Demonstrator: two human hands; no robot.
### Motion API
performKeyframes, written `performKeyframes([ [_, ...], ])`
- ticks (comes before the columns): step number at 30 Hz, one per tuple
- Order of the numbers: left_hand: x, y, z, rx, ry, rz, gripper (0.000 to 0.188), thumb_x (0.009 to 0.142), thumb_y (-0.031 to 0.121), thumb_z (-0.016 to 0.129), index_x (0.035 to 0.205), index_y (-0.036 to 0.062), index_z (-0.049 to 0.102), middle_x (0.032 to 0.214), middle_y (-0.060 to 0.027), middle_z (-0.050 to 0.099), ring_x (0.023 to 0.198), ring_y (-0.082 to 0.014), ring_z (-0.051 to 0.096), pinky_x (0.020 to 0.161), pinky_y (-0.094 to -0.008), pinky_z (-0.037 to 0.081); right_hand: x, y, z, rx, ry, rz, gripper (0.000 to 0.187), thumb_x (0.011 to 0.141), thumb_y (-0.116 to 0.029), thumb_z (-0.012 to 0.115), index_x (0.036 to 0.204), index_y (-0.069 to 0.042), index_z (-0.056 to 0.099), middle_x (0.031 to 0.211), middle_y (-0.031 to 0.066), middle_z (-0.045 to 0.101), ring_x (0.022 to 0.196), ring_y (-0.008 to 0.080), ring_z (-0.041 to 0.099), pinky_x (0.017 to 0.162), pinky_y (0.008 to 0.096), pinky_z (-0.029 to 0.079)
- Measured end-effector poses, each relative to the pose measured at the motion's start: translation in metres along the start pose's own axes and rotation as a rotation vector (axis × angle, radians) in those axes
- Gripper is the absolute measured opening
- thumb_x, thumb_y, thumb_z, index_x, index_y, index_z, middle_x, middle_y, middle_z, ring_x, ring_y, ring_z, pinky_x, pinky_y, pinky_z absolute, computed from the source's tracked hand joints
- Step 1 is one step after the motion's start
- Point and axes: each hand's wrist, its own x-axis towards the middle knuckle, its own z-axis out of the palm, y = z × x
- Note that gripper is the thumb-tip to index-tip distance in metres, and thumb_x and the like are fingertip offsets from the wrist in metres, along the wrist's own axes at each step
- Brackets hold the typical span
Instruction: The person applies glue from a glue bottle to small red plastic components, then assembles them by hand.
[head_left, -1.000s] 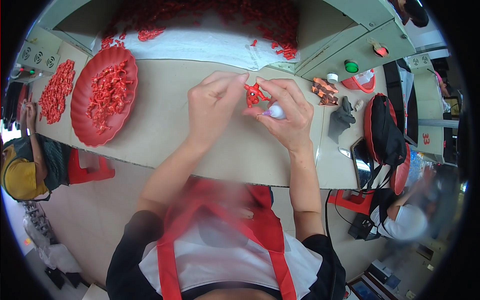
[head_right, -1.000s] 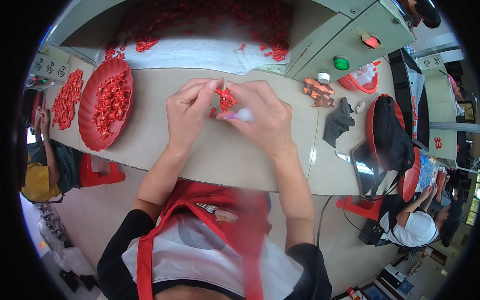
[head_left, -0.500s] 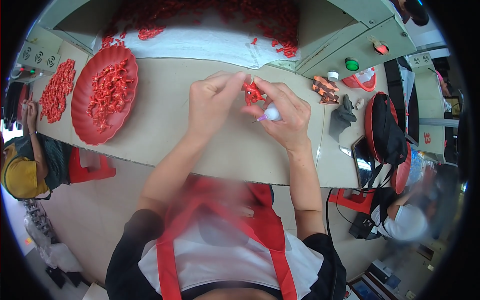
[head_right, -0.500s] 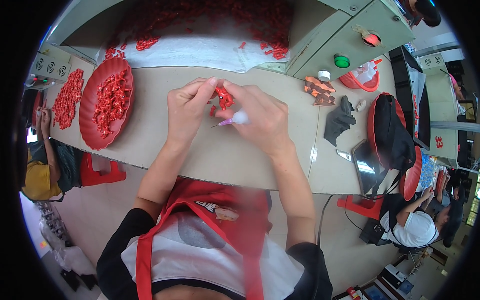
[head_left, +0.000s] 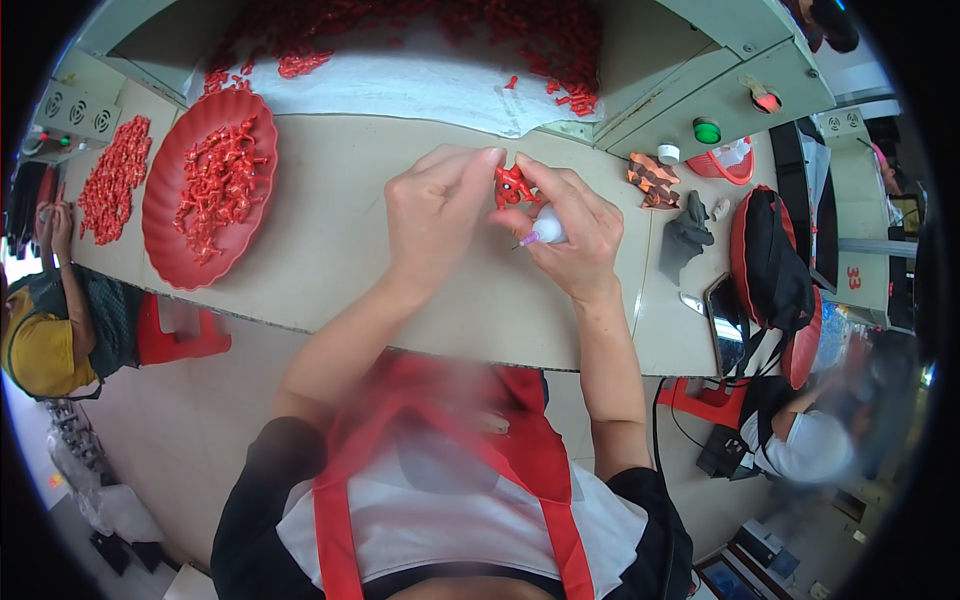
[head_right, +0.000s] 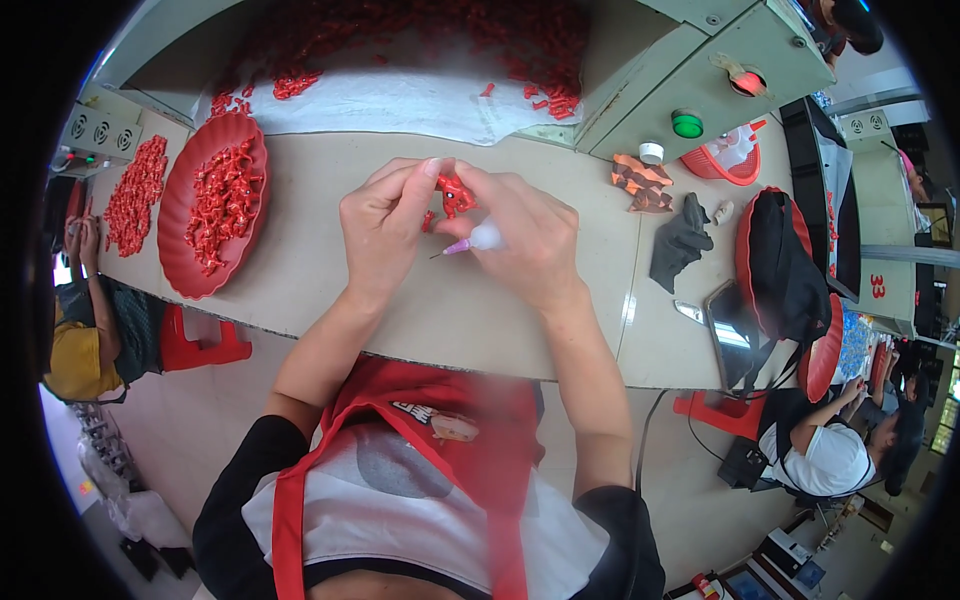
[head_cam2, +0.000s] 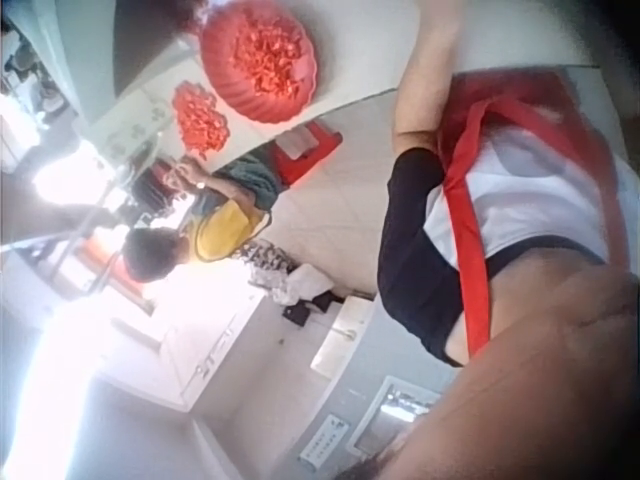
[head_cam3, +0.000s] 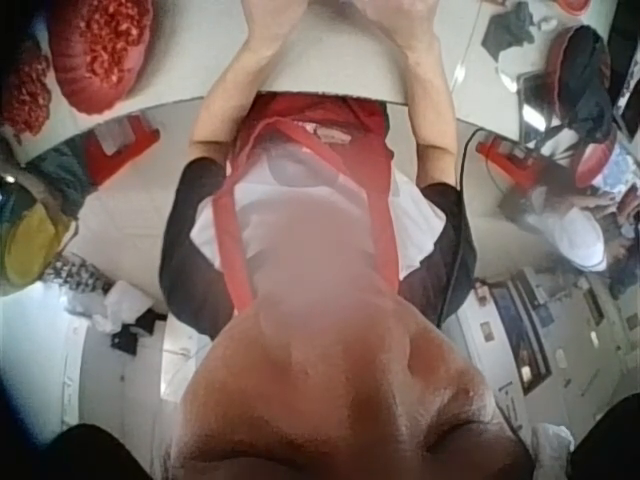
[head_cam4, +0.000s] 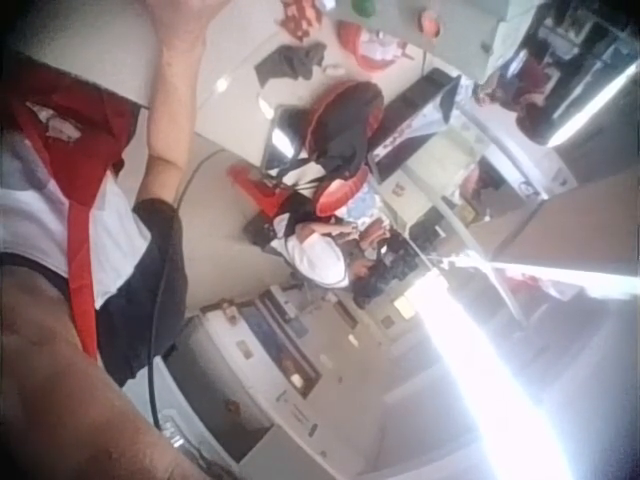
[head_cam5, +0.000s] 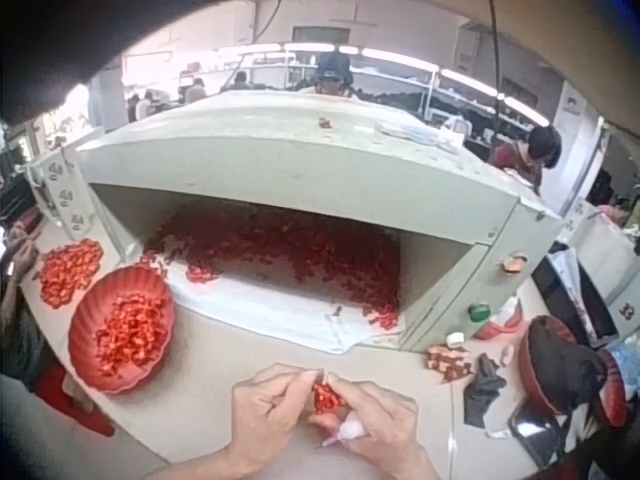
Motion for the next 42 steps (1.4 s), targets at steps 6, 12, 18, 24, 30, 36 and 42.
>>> performKeyframes([
  [6, -0.0001, 0.0009, 0.0016, 0.119, 0.043, 0.129, 0.021, 0.085, 0.017, 0.061, 0.076, -0.0022, 0.066, 0.068, -0.0077, 0.062, 0.055, -0.0113, 0.054, 0.05, -0.0253, 0.041, -0.0006, -0.0006, 0.0011, 0.003, 0.017, -0.02, 0.048, 0.063, -0.025, 0.078, 0.104, -0.003, 0.062, 0.077, 0.0082, 0.065, 0.057, 0.014, 0.061, 0.049, 0.0237, 0.048],
  [12, -0.0001, -0.0007, 0.0013, 0.042, 0.003, 0.027, 0.023, 0.085, 0.016, 0.06, 0.075, -0.0036, 0.063, 0.064, -0.0075, 0.057, 0.055, -0.0115, 0.05, 0.051, -0.0259, 0.04, -0.0012, -0.0008, 0.0001, -0.027, 0.0, -0.01, 0.049, 0.062, -0.025, 0.078, 0.104, -0.003, 0.062, 0.078, 0.0083, 0.065, 0.058, 0.0147, 0.062, 0.05, 0.024, 0.048],
  [18, -0.0003, -0.0014, 0.0029, 0.014, 0.005, 0.029, 0.024, 0.086, 0.017, 0.059, 0.075, -0.0041, 0.062, 0.061, -0.0074, 0.055, 0.055, -0.0109, 0.048, 0.051, -0.0261, 0.039, 0.0011, -0.0015, 0.0022, -0.019, 0.045, -0.03, 0.041, 0.063, -0.022, 0.077, 0.097, -0.003, 0.062, 0.069, 0.0062, 0.061, 0.057, 0.0176, 0.06, 0.048, 0.0263, 0.047],
  [24, -0.0005, -0.0014, 0.0023, 0.042, -0.007, 0.011, 0.024, 0.086, 0.017, 0.058, 0.075, -0.0043, 0.061, 0.061, -0.0077, 0.053, 0.055, -0.0111, 0.048, 0.051, -0.0264, 0.039, -0.0026, 0.0012, 0.0018, -0.018, 0.013, -0.026, 0.05, 0.061, -0.024, 0.079, 0.104, -0.004, 0.062, 0.079, 0.0085, 0.065, 0.061, 0.0159, 0.062, 0.051, 0.0244, 0.048],
  [30, -0.0005, -0.0026, 0.002, 0.044, -0.019, 0.005, 0.024, 0.086, 0.017, 0.058, 0.076, -0.0043, 0.061, 0.061, -0.0078, 0.053, 0.054, -0.0112, 0.048, 0.051, -0.0266, 0.039, -0.003, 0.0022, 0.0035, -0.011, 0.031, -0.032, 0.05, 0.061, -0.024, 0.079, 0.104, -0.004, 0.062, 0.078, 0.0084, 0.065, 0.061, 0.0157, 0.062, 0.05, 0.0244, 0.048],
  [36, 0.0006, 0.0015, 0.0011, -0.01, -0.038, -0.042, 0.024, 0.088, 0.018, 0.057, 0.081, -0.0036, 0.065, 0.067, -0.0072, 0.059, 0.062, -0.0091, 0.052, 0.058, -0.0231, 0.041, -0.0004, -0.0012, 0.0001, 0.004, 0.019, 0.01, 0.053, 0.058, -0.025, 0.081, 0.104, -0.004, 0.063, 0.077, 0.008, 0.065, 0.057, 0.0139, 0.061, 0.05, 0.0238, 0.048],
  [42, 0.0043, 0.0061, -0.0069, -0.318, -0.216, -0.223, 0.026, 0.088, 0.017, 0.057, 0.096, -0.0062, 0.065, 0.082, -0.0071, 0.065, 0.076, -0.0108, 0.058, 0.072, -0.0228, 0.045, 0.0035, 0.0009, -0.0051, 0.094, 0.066, 0.07, 0.054, 0.056, -0.02, 0.083, 0.105, -0.005, 0.064, 0.089, 0.0076, 0.061, 0.065, 0.0127, 0.06, 0.053, 0.023, 0.049],
])
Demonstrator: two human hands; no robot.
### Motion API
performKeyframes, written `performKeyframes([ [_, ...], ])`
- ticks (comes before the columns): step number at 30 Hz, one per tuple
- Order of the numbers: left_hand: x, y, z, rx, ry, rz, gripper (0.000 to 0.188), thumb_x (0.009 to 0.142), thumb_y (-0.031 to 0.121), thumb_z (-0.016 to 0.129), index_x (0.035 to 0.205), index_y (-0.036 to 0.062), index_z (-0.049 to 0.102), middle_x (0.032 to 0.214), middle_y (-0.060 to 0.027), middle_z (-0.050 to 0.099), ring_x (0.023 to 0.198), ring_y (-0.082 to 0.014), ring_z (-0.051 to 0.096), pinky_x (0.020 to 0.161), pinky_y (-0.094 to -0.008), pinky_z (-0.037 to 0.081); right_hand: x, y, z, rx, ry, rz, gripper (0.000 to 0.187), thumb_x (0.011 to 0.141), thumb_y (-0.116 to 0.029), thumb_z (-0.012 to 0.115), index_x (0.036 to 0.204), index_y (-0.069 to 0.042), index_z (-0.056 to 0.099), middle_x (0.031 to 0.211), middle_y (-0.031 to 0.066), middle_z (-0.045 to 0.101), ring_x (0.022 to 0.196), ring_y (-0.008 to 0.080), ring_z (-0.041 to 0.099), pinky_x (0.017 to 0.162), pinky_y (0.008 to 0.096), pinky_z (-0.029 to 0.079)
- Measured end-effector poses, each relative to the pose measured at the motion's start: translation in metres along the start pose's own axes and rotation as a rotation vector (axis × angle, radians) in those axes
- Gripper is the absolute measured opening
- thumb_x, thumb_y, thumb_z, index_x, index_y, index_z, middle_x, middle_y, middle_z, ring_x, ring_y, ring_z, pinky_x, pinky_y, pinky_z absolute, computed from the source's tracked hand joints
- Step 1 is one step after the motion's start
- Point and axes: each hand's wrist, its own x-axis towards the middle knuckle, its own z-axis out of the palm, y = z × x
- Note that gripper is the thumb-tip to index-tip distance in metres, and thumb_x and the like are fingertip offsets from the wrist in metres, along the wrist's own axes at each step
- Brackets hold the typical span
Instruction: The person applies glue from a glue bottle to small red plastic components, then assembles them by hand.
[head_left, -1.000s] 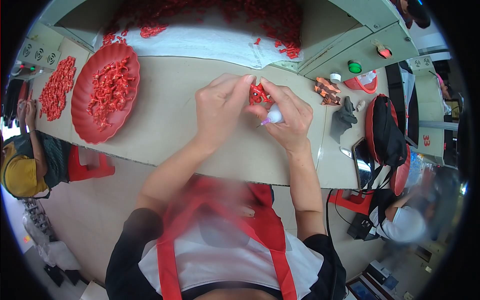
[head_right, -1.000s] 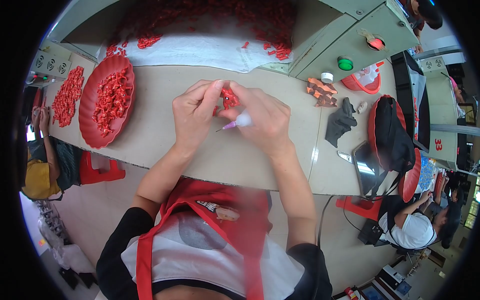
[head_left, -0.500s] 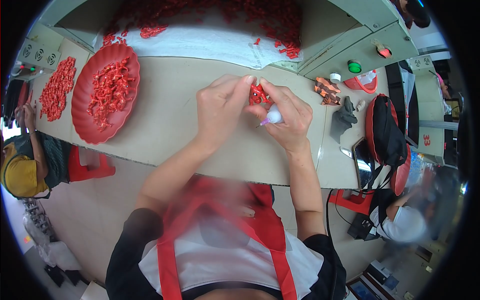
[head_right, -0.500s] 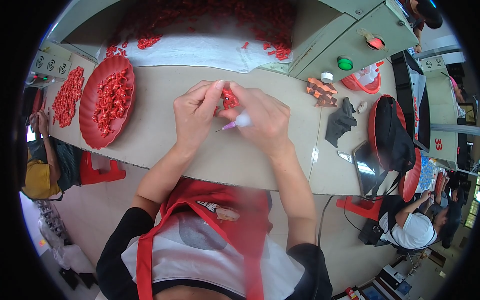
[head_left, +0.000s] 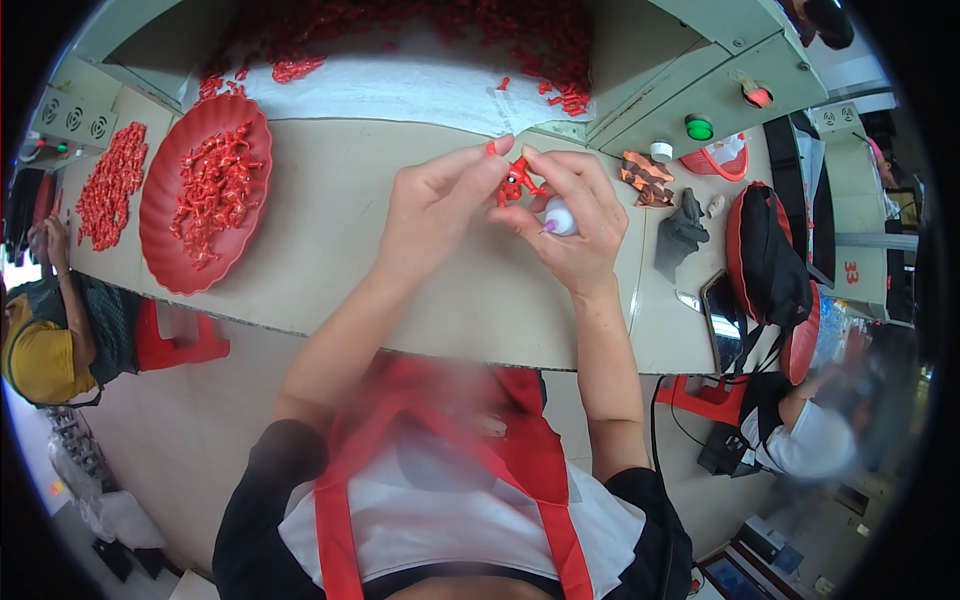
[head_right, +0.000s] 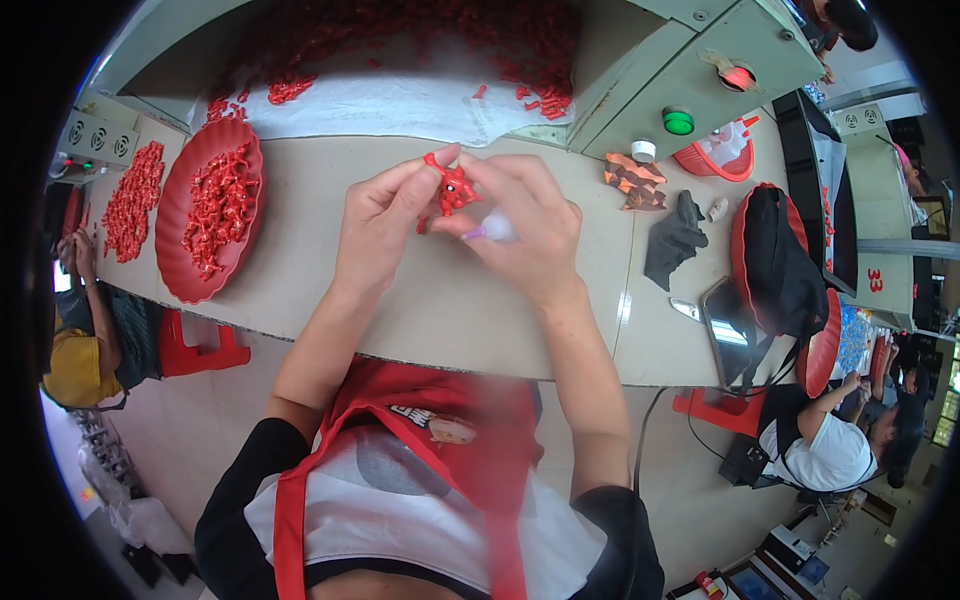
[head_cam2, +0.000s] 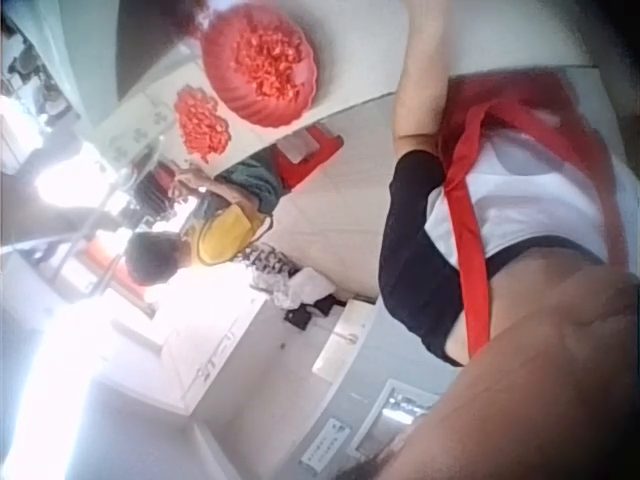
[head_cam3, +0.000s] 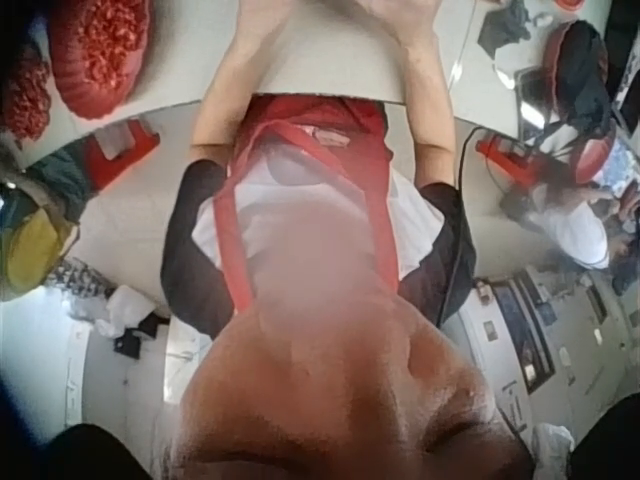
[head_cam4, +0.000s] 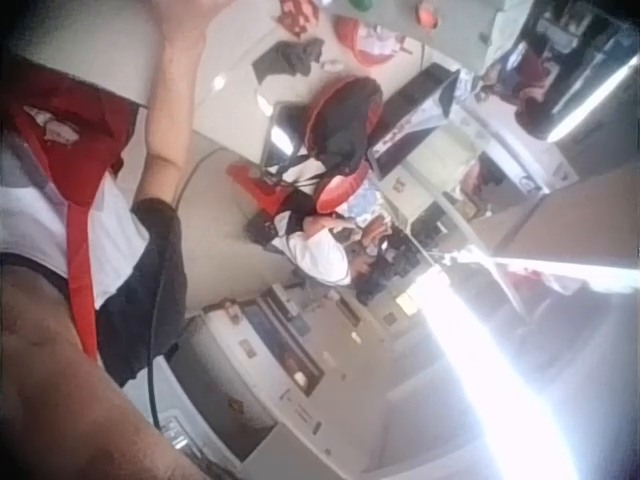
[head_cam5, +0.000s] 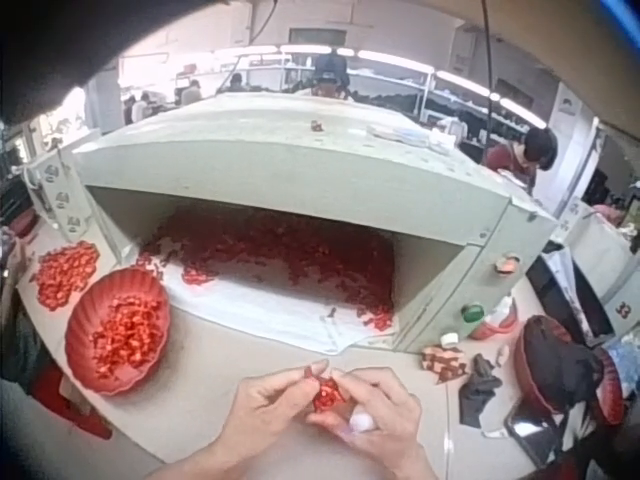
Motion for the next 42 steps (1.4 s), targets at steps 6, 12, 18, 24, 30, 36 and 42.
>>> performKeyframes([
  [6, 0.004, 0.0, -0.009, -0.211, -0.337, -0.123, 0.026, 0.089, 0.011, 0.054, 0.109, -0.005, 0.058, 0.1, -0.0115, 0.064, 0.087, -0.0182, 0.064, 0.079, -0.0294, 0.051, 0.001, 0.003, 0.0, -0.052, 0.004, 0.048, 0.056, 0.049, -0.017, 0.084, 0.102, -0.011, 0.066, 0.093, 0.0062, 0.058, 0.068, 0.016, 0.061, 0.057, 0.0263, 0.051],
  [12, 0.002, -0.007, -0.002, -0.011, -0.057, 0.058, 0.027, 0.082, -0.004, 0.058, 0.109, -0.005, 0.057, 0.103, -0.0126, 0.061, 0.092, -0.0191, 0.063, 0.078, -0.0275, 0.052, 0.001, -0.005, -0.006, 0.052, 0.014, 0.122, 0.051, 0.053, -0.015, 0.084, 0.099, -0.006, 0.066, 0.091, 0.0066, 0.059, 0.065, 0.0138, 0.06, 0.056, 0.0242, 0.049],
  [18, 0.0, -0.007, 0.008, 0.371, 0.092, 0.449, 0.039, 0.075, -0.014, 0.06, 0.112, -0.0019, 0.057, 0.101, -0.0086, 0.053, 0.088, -0.0167, 0.062, 0.073, -0.0233, 0.053, 0.0, -0.013, -0.01, 0.215, -0.014, 0.049, 0.022, 0.066, 0.004, 0.072, 0.086, 0.002, 0.062, 0.085, 0.0121, 0.062, 0.064, 0.0124, 0.058, 0.055, 0.0207, 0.045],
  [24, 0.001, -0.011, 0.005, 0.388, 0.025, 0.468, 0.039, 0.074, -0.014, 0.06, 0.111, -0.0013, 0.059, 0.099, -0.0071, 0.052, 0.086, -0.0149, 0.062, 0.071, -0.0227, 0.053, 0.001, -0.009, -0.007, 0.218, 0.011, 0.072, 0.017, 0.069, 0.008, 0.069, 0.083, 0.002, 0.061, 0.083, 0.0114, 0.062, 0.07, 0.0135, 0.059, 0.059, 0.0217, 0.046],
  [30, 0.0, -0.012, 0.004, 0.514, 0.071, 0.568, 0.037, 0.071, -0.012, 0.064, 0.106, 0.0026, 0.063, 0.093, -0.0062, 0.053, 0.079, -0.0125, 0.061, 0.065, -0.0221, 0.053, -0.001, -0.01, -0.003, 0.225, 0.04, 0.158, 0.018, 0.067, 0.004, 0.071, 0.08, -0.001, 0.06, 0.077, 0.009, 0.063, 0.068, 0.0185, 0.062, 0.06, 0.0253, 0.048],
  [36, 0.0, -0.014, 0.003, 0.609, 0.112, 0.576, 0.037, 0.07, -0.01, 0.067, 0.104, 0.0037, 0.064, 0.089, -0.0057, 0.054, 0.076, -0.0125, 0.061, 0.063, -0.0226, 0.053, -0.002, -0.008, -0.002, 0.22, 0.023, 0.234, 0.016, 0.068, 0.004, 0.07, 0.08, -0.002, 0.06, 0.077, 0.0084, 0.063, 0.069, 0.0184, 0.062, 0.061, 0.0256, 0.048],
  [42, 0.001, -0.016, 0.003, 0.603, 0.112, 0.547, 0.035, 0.07, -0.008, 0.068, 0.102, 0.0035, 0.064, 0.086, -0.0053, 0.054, 0.075, -0.0124, 0.061, 0.063, -0.0227, 0.055, -0.003, -0.006, 0.0, 0.266, 0.021, 0.326, 0.013, 0.07, 0.003, 0.069, 0.079, -0.001, 0.061, 0.077, 0.0079, 0.063, 0.069, 0.0167, 0.062, 0.061, 0.0249, 0.048],
])
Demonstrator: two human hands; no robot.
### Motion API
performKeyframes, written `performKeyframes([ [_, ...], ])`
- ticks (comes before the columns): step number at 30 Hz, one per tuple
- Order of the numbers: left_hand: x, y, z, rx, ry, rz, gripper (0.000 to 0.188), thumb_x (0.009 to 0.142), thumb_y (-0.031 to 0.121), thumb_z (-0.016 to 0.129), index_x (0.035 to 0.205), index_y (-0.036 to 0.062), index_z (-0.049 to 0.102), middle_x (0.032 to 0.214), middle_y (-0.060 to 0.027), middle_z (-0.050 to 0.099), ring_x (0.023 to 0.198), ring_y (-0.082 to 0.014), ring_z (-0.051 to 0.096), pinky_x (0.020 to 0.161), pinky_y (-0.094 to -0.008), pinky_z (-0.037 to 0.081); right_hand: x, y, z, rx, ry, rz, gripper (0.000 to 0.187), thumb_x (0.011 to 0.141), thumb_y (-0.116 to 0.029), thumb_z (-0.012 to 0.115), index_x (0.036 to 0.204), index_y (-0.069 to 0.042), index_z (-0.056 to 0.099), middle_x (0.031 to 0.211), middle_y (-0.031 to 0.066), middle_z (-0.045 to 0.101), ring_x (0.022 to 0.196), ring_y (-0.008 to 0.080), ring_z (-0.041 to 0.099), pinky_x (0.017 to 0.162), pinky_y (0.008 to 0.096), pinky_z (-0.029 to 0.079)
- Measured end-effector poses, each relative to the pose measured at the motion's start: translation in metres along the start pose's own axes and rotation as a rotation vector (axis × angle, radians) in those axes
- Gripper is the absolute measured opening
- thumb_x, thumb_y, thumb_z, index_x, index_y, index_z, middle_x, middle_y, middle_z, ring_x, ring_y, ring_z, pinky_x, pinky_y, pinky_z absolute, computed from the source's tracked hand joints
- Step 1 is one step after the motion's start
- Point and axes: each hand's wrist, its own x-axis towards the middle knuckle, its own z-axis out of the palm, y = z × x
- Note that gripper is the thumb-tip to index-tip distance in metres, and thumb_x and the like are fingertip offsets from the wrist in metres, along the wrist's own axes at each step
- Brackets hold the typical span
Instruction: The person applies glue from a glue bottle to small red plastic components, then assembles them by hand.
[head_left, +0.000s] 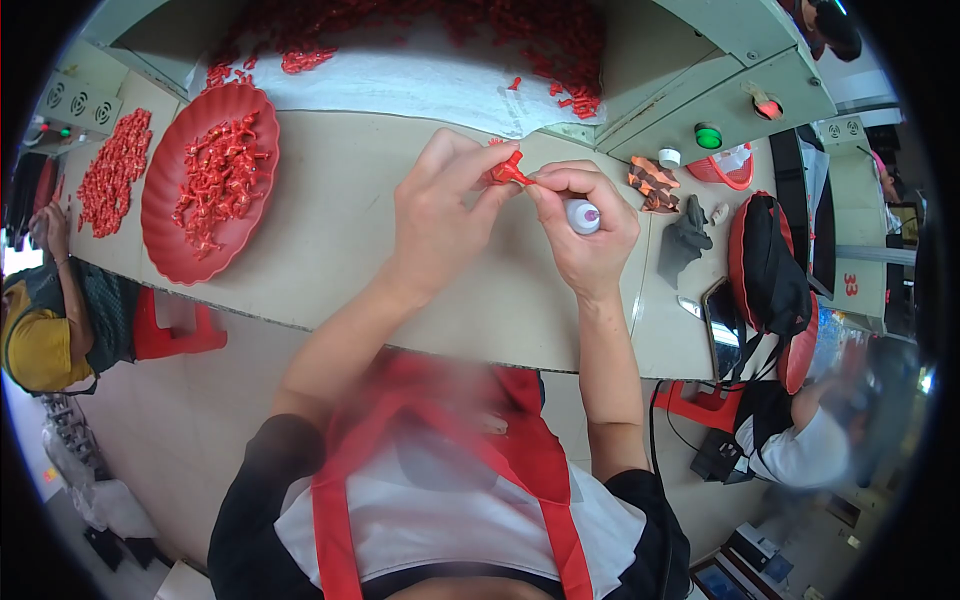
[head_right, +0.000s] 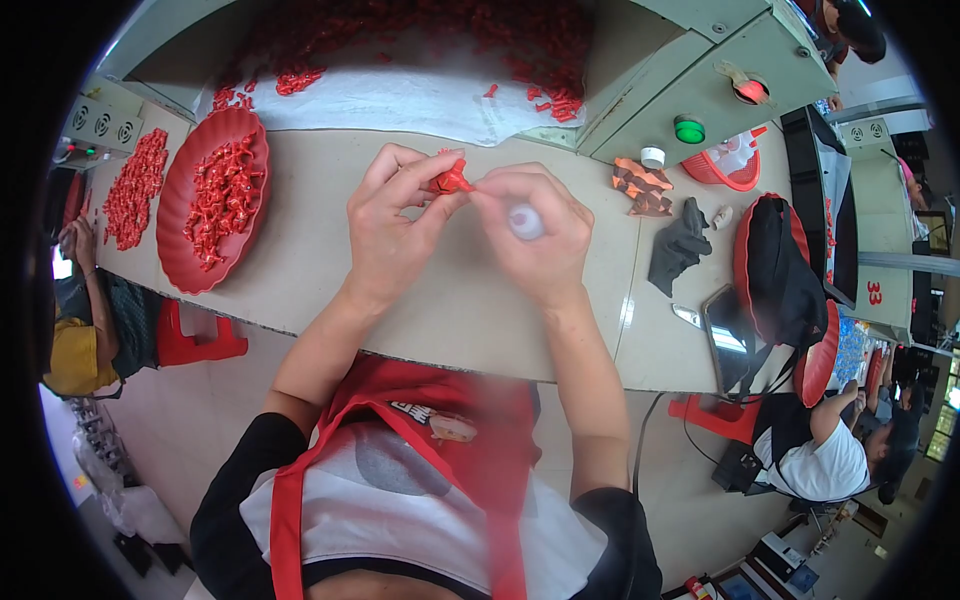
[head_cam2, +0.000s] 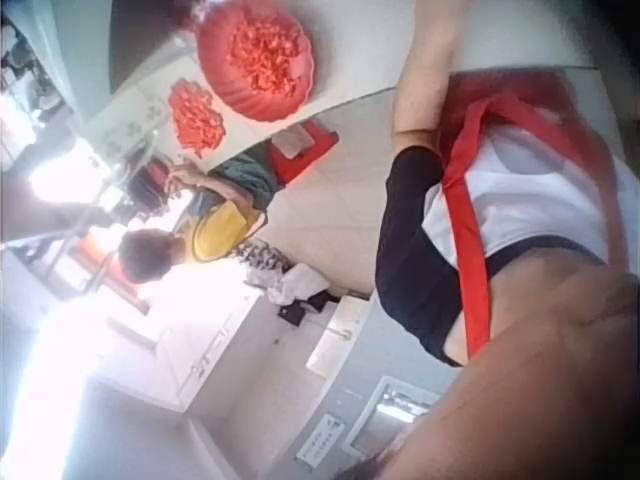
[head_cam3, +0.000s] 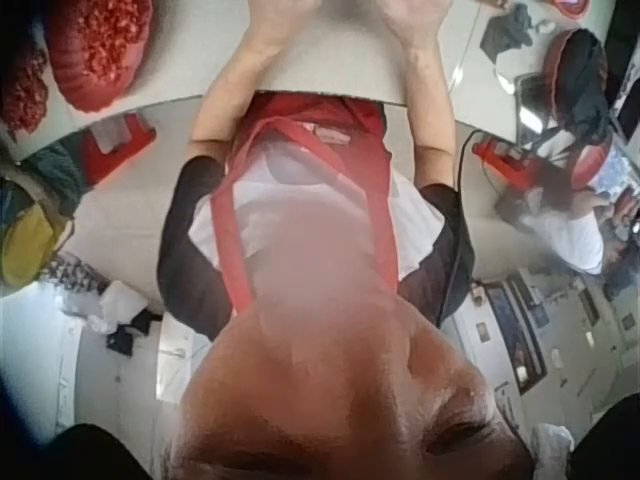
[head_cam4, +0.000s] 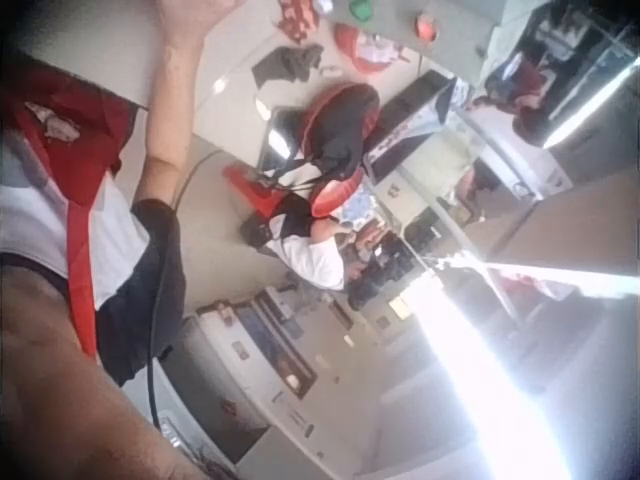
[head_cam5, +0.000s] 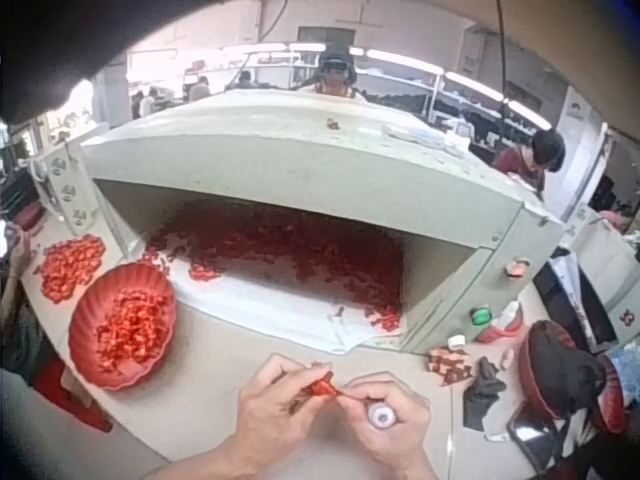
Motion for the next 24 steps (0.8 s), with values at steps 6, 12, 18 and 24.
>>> performKeyframes([
  [6, 0.001, -0.002, 0.003, -0.03, 0.046, 0.014, 0.034, 0.066, -0.005, 0.071, 0.097, 0.0051, 0.065, 0.08, -0.0063, 0.054, 0.068, -0.0162, 0.061, 0.06, -0.0253, 0.053, 0.001, 0.001, 0.0, 0.021, -0.004, 0.056, 0.012, 0.071, 0.002, 0.069, 0.079, -0.001, 0.061, 0.077, 0.0074, 0.063, 0.068, 0.015, 0.061, 0.061, 0.0239, 0.047],
  [12, 0.0, -0.002, 0.001, -0.072, 0.012, -0.031, 0.039, 0.066, -0.003, 0.072, 0.103, 0.0044, 0.064, 0.084, -0.007, 0.055, 0.073, -0.016, 0.062, 0.065, -0.0261, 0.055, 0.004, 0.004, 0.0, 0.041, -0.006, 0.079, 0.01, 0.071, 0.002, 0.069, 0.078, -0.001, 0.061, 0.076, 0.0065, 0.063, 0.067, 0.0141, 0.06, 0.061, 0.0236, 0.046],
  [18, 0.001, 0.007, 0.005, -0.229, -0.092, -0.119, 0.041, 0.069, 0.002, 0.073, 0.108, 0.0033, 0.062, 0.094, -0.008, 0.057, 0.081, -0.0168, 0.062, 0.072, -0.0274, 0.055, 0.005, 0.004, -0.019, 0.07, -0.031, 0.081, 0.009, 0.071, 0.001, 0.069, 0.079, -0.001, 0.064, 0.076, 0.0058, 0.063, 0.068, 0.0132, 0.059, 0.061, 0.0236, 0.046],
  [24, 0.0, 0.012, -0.002, -0.241, -0.167, -0.279, 0.04, 0.073, -0.004, 0.068, 0.112, 0.0019, 0.061, 0.099, -0.0071, 0.053, 0.089, -0.0157, 0.059, 0.077, -0.0267, 0.053, 0.008, -0.007, -0.022, 0.145, -0.094, 0.232, 0.007, 0.073, -0.002, 0.067, 0.08, 0.0, 0.064, 0.077, 0.0059, 0.063, 0.071, 0.012, 0.059, 0.064, 0.0245, 0.046],
])
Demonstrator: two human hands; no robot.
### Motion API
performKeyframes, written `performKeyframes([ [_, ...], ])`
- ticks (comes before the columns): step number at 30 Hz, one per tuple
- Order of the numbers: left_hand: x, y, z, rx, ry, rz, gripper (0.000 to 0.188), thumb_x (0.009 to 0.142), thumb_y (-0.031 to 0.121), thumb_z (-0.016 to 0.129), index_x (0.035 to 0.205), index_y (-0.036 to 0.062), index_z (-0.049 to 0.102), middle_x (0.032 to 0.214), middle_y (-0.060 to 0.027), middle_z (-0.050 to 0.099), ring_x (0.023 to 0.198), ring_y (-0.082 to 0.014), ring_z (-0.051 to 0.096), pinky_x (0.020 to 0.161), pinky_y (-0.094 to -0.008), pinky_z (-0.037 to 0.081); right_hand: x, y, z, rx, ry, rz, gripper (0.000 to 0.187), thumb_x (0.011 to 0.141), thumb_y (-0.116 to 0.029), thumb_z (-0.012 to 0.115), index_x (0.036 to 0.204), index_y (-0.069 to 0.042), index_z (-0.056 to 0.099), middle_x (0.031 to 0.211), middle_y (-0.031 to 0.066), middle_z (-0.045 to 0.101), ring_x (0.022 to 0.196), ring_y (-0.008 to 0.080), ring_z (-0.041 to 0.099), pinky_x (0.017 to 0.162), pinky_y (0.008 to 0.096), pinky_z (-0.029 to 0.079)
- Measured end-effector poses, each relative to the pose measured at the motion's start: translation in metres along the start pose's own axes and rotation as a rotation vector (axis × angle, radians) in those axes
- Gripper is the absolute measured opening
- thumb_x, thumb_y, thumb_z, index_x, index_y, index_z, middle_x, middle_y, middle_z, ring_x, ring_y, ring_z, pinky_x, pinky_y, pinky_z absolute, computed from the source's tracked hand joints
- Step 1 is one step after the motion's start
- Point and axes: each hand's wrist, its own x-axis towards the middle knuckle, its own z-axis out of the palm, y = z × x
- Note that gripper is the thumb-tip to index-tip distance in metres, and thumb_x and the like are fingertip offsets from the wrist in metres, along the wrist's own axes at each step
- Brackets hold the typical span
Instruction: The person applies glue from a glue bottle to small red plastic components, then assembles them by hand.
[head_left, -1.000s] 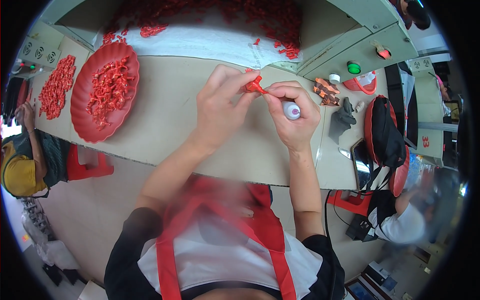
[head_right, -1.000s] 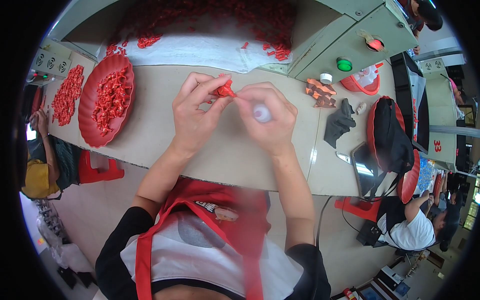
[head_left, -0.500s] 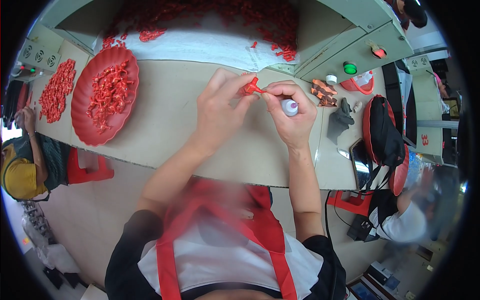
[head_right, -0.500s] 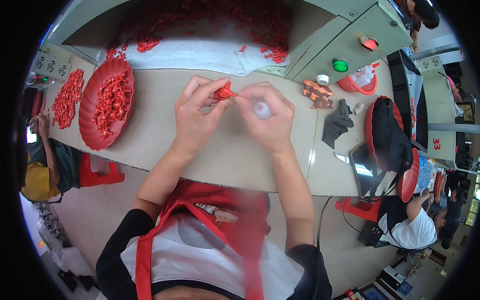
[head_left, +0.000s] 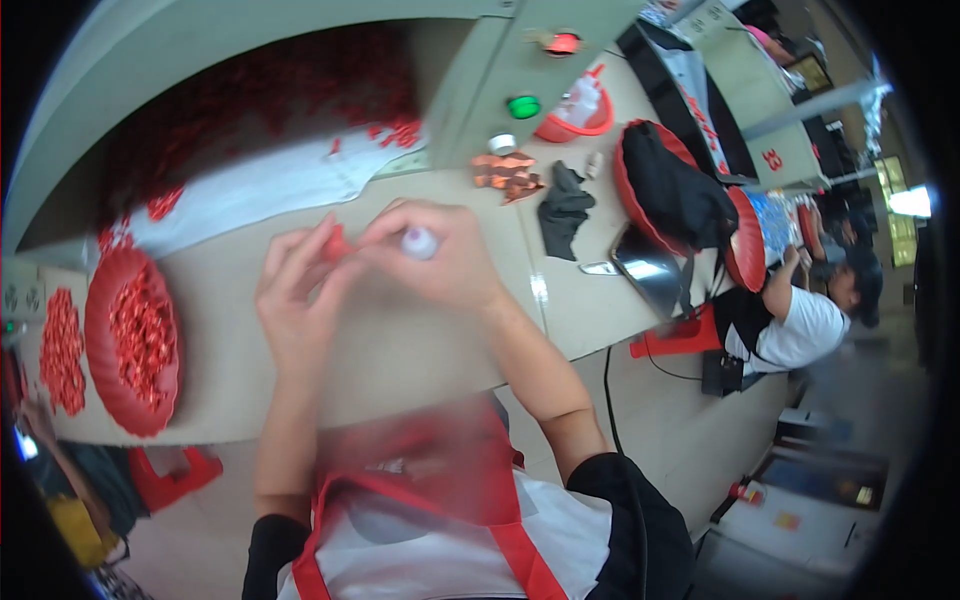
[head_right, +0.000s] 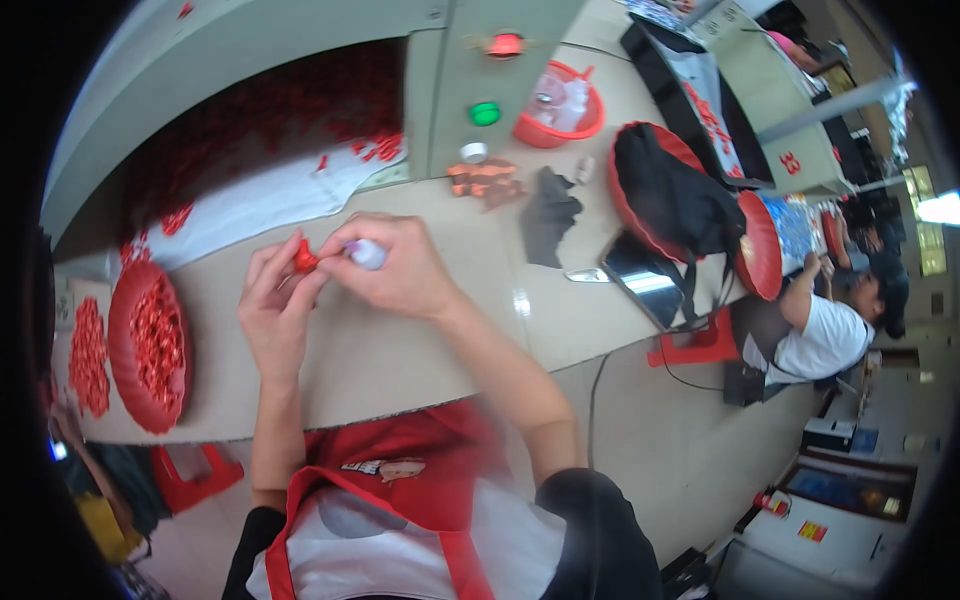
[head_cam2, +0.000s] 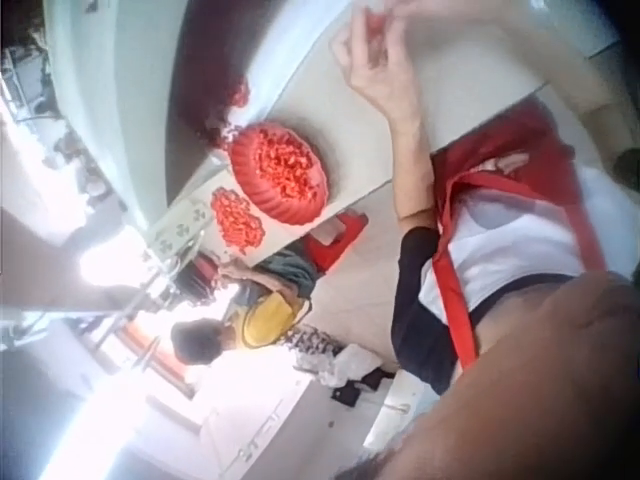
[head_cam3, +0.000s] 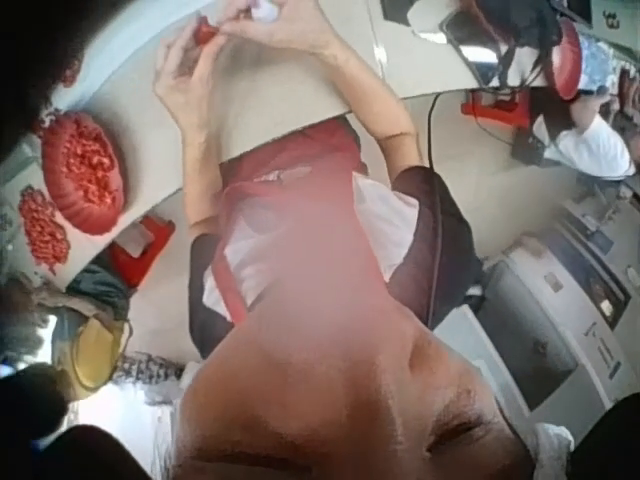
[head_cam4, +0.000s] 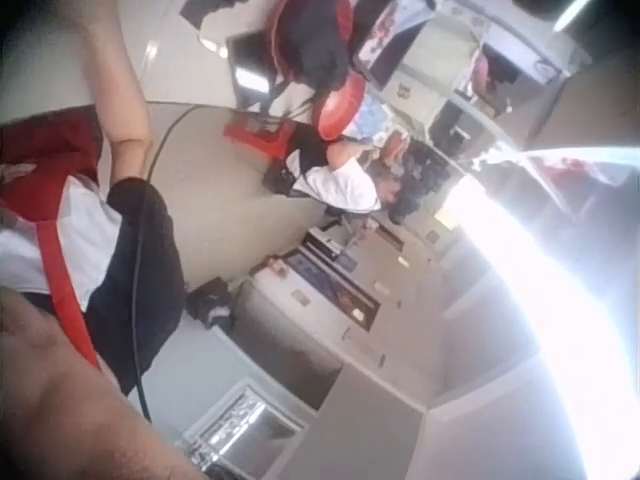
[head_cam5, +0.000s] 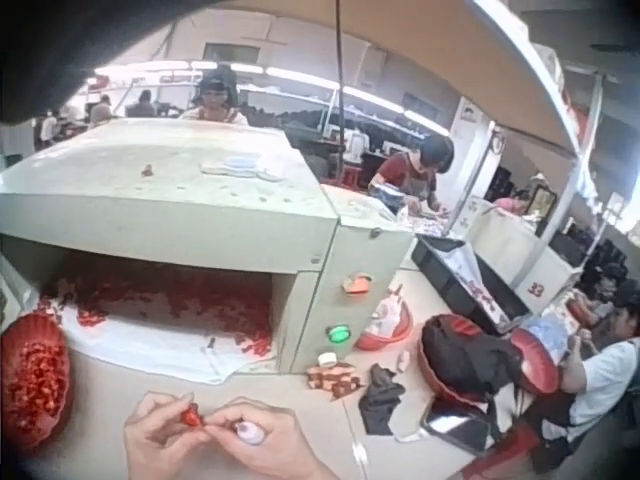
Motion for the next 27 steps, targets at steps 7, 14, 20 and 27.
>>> performKeyframes([
  [7, -0.001, 0.004, 0.006, -0.071, -0.022, -0.046, 0.04, 0.075, -0.01, 0.062, 0.115, -0.0029, 0.057, 0.102, -0.0081, 0.051, 0.095, -0.0156, 0.055, 0.082, -0.027, 0.051, -0.001, -0.005, -0.008, 0.024, -0.078, -0.032, 0.006, 0.075, -0.001, 0.065, 0.081, -0.001, 0.064, 0.077, 0.0067, 0.063, 0.071, 0.014, 0.059, 0.065, 0.0254, 0.046],
  [14, -0.001, -0.012, 0.001, -0.338, -0.207, -0.192, 0.037, 0.078, -0.009, 0.055, 0.115, -0.0043, 0.055, 0.11, -0.0065, 0.051, 0.099, -0.0145, 0.053, 0.085, -0.0246, 0.041, -0.012, -0.009, -0.011, -0.099, -0.102, -0.078, 0.016, 0.072, 0.0, 0.064, 0.087, -0.005, 0.065, 0.081, 0.0097, 0.063, 0.076, 0.025, 0.062, 0.066, 0.0326, 0.05],
  [20, -0.004, -0.002, 0.012, -0.376, -0.237, -0.255, 0.035, 0.074, -0.013, 0.053, 0.108, -0.005, 0.056, 0.099, -0.0062, 0.049, 0.088, -0.015, 0.052, 0.087, -0.0315, 0.044, -0.021, 0.0, -0.055, -0.338, -0.009, -0.14, 0.018, 0.069, -0.005, 0.064, 0.087, -0.005, 0.062, 0.088, 0.0092, 0.06, 0.074, 0.0276, 0.061, 0.065, 0.0355, 0.05],
  [27, -0.003, -0.007, 0.012, -0.322, -0.206, -0.214, 0.036, 0.073, -0.014, 0.052, 0.107, -0.0052, 0.057, 0.099, -0.0067, 0.049, 0.086, -0.0153, 0.052, 0.085, -0.0319, 0.045, -0.018, 0.047, -0.093, -0.994, 0.343, 0.079, 0.031, 0.065, -0.008, 0.07, 0.094, -0.005, 0.059, 0.095, 0.01, 0.055, 0.075, 0.0279, 0.062, 0.06, 0.0365, 0.052],
])
